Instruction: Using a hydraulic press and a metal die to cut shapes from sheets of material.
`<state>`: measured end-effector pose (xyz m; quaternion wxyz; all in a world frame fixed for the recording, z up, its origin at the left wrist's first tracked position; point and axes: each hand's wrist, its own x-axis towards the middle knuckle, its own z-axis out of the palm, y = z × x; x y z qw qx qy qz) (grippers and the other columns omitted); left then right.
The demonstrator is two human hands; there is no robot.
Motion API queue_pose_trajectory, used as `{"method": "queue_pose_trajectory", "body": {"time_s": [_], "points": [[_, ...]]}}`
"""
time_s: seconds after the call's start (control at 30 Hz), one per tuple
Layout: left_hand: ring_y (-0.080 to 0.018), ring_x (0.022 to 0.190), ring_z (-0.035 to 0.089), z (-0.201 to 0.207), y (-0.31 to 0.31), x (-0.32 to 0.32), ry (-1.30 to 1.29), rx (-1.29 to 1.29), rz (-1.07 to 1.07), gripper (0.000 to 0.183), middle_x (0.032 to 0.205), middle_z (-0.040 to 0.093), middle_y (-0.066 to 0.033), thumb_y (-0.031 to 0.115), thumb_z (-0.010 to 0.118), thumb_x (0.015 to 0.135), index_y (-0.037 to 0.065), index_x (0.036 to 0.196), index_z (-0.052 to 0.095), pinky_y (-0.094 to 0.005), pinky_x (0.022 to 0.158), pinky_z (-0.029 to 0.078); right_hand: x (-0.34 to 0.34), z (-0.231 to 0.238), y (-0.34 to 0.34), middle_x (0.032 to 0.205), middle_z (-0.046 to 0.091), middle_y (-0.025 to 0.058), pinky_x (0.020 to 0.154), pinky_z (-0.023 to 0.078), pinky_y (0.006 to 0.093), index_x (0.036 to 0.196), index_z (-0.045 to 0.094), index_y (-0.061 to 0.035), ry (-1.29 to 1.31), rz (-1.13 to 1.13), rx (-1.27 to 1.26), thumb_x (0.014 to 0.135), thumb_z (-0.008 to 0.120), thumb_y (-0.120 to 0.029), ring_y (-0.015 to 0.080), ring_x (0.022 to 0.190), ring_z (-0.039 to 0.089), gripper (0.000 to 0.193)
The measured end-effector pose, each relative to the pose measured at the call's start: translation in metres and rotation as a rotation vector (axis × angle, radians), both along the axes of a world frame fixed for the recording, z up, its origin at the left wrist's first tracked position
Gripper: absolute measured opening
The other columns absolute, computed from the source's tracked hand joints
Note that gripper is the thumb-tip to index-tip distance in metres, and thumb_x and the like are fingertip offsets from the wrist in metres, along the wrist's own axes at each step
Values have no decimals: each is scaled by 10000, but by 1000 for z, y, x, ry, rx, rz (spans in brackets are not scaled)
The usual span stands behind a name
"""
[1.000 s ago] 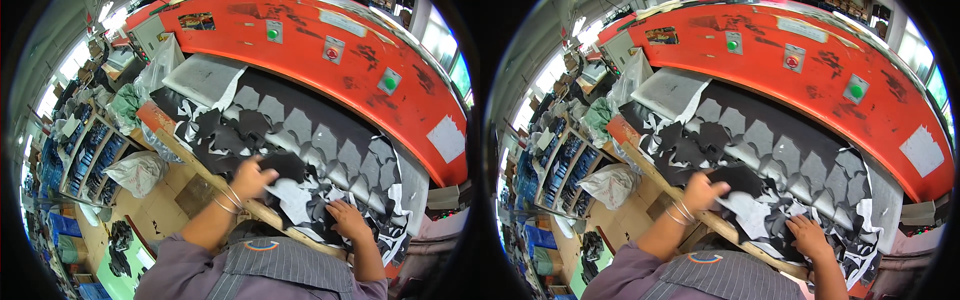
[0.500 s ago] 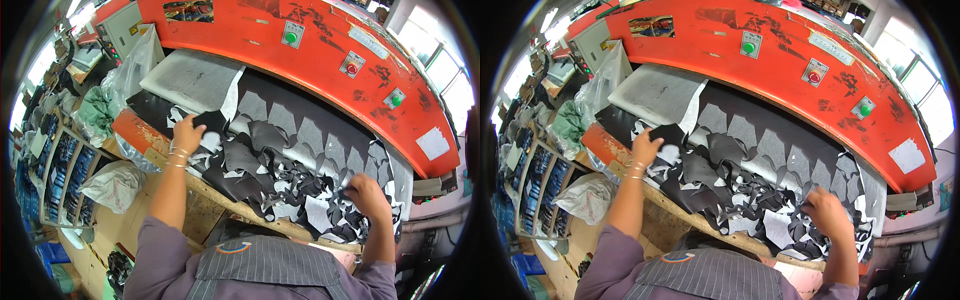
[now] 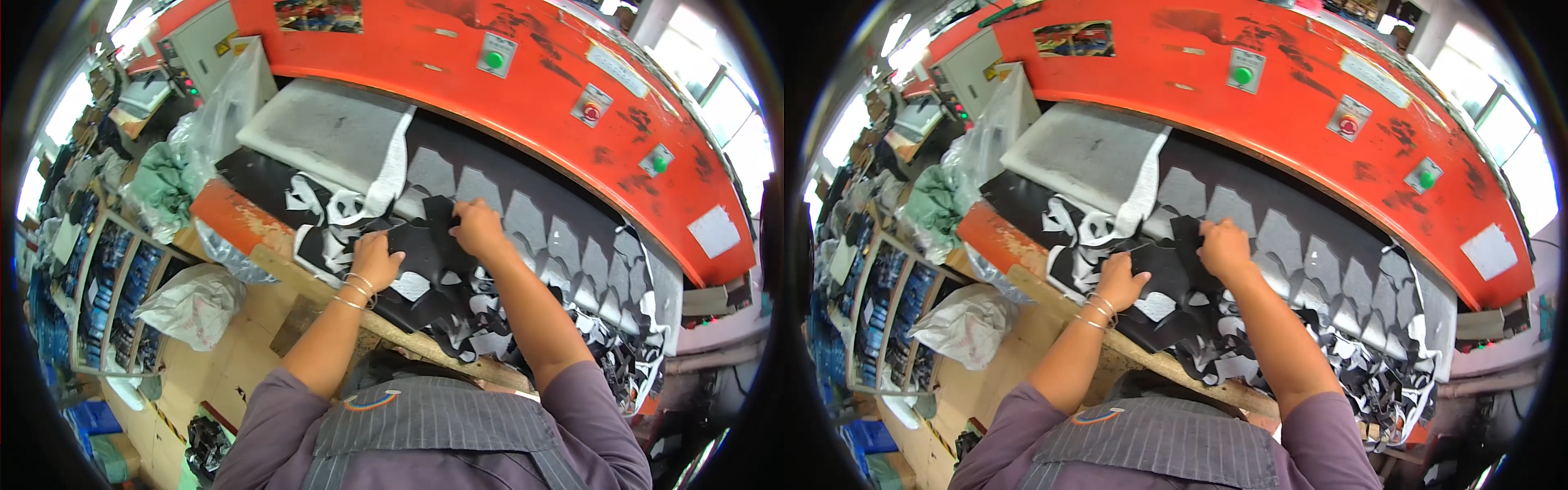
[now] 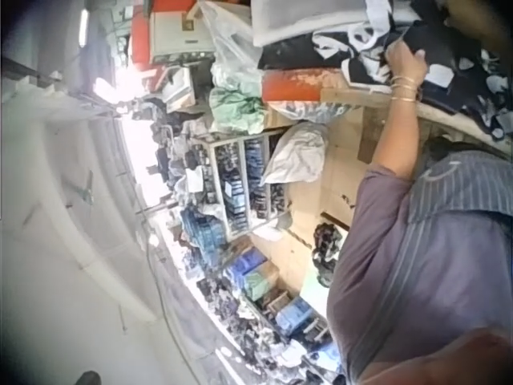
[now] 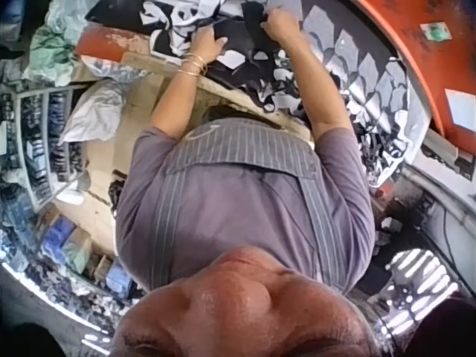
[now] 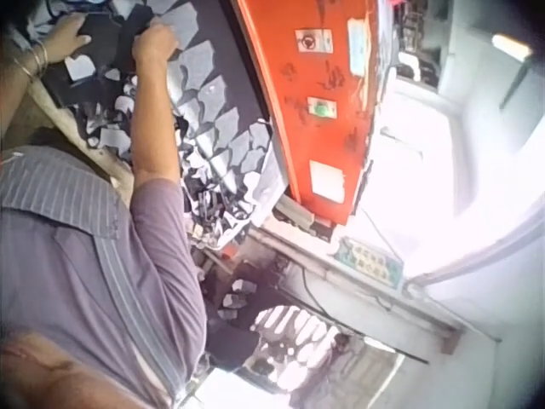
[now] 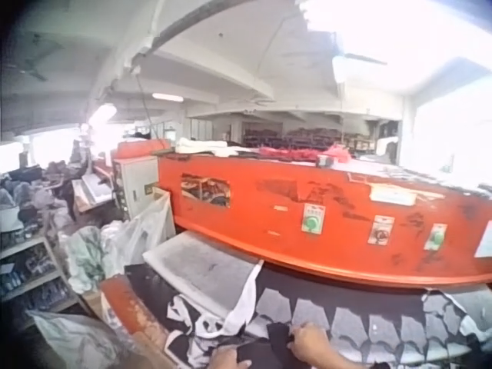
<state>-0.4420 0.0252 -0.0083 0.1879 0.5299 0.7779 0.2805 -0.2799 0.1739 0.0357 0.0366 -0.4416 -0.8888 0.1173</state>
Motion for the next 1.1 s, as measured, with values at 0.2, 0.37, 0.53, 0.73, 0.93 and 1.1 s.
{"method": "queue_pose_trajectory", "body": {"time_s": [0.2,0.37,0.53,0.73,0.93,1.1], "points": [[-399,1064,542,-32,15,-40,-3,9,-15,665,1115,576,-284,247,743,757,-99,1252,466,-466,937,409,29,18,22,943,622,170,776,482,400,1024,577,-47,651,-72,-177,735,761,-81,325,884,609,344],[-220,1069,568,5,20,-28,-327,364,56,557,1204,584,-177,107,703,797,-58,1276,471,-332,937,438,187,88,31,949,622,30,694,465,257,1087,608,-54,774,-338,-370,844,691,-166,105,816,563,281],[-193,1050,598,60,17,-41,-1004,355,-280,435,1157,629,-111,59,618,872,-30,1277,488,-321,955,445,279,65,-28,889,631,6,727,454,245,1020,655,-57,694,-510,-698,887,658,-218,105,805,561,209],[-187,1043,593,45,93,13,-1159,186,-373,302,1114,638,-91,92,597,895,-21,1174,574,-332,948,439,264,-7,-98,1009,644,174,861,462,403,986,651,-16,261,-546,-612,827,705,-318,291,1003,598,345],[-390,1135,520,16,132,48,167,3,-69,453,1186,581,-213,198,731,768,-3,1147,585,-437,969,417,241,-10,-134,1075,558,174,875,458,381,919,619,-40,398,-431,-431,759,750,-156,353,1048,535,237],[-437,1199,446,2,138,46,331,160,89,464,1256,537,-213,205,758,745,16,1138,598,-456,999,395,274,1,-132,1039,578,158,875,463,364,944,618,-41,528,-425,-388,751,746,-105,310,1004,568,240]]}}
